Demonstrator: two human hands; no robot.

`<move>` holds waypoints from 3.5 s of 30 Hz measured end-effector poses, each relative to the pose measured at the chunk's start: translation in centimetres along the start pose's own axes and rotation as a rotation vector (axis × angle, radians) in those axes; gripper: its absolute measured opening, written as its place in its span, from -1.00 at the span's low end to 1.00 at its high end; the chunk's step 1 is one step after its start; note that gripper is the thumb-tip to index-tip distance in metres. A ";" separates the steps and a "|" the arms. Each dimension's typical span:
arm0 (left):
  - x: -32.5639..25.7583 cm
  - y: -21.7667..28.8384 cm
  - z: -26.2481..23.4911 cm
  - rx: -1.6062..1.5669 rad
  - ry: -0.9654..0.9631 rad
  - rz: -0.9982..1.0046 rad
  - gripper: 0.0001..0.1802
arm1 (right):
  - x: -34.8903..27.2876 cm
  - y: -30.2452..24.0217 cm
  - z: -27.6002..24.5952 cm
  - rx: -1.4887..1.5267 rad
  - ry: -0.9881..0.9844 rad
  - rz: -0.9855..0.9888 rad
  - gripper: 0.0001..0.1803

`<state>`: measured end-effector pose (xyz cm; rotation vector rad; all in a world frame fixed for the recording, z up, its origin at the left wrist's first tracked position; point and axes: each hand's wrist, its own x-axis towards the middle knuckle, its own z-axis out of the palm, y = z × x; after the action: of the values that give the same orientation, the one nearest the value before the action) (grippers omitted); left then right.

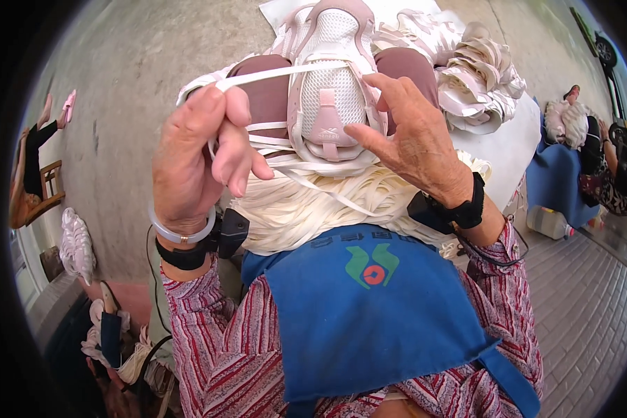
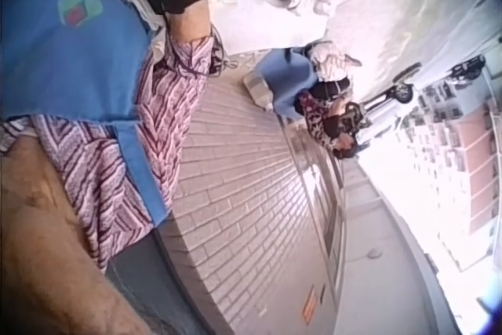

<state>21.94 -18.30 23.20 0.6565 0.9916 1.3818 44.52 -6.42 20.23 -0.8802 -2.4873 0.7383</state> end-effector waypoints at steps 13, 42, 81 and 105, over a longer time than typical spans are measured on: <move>0.4 4.7 -0.8 -0.580 -0.295 0.265 -0.72 | -1.8 2.1 -3.6 1.204 -0.181 0.719 -0.72; 1.4 2.1 5.7 0.233 -1.105 -0.009 -0.78 | -1.5 -0.7 -3.0 1.227 -0.404 0.556 -0.47; 3.1 -6.9 -1.3 0.551 0.102 0.014 -0.74 | 1.6 -1.5 -2.6 1.183 -0.413 0.654 -0.68; 4.9 -9.2 -0.9 -0.682 -0.296 -0.295 -0.57 | -1.6 -2.4 -0.6 0.642 -0.708 0.018 -0.66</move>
<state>25.24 -14.72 13.90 0.1788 0.3209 1.2106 44.86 -8.89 21.81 -0.4349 -2.4795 1.9812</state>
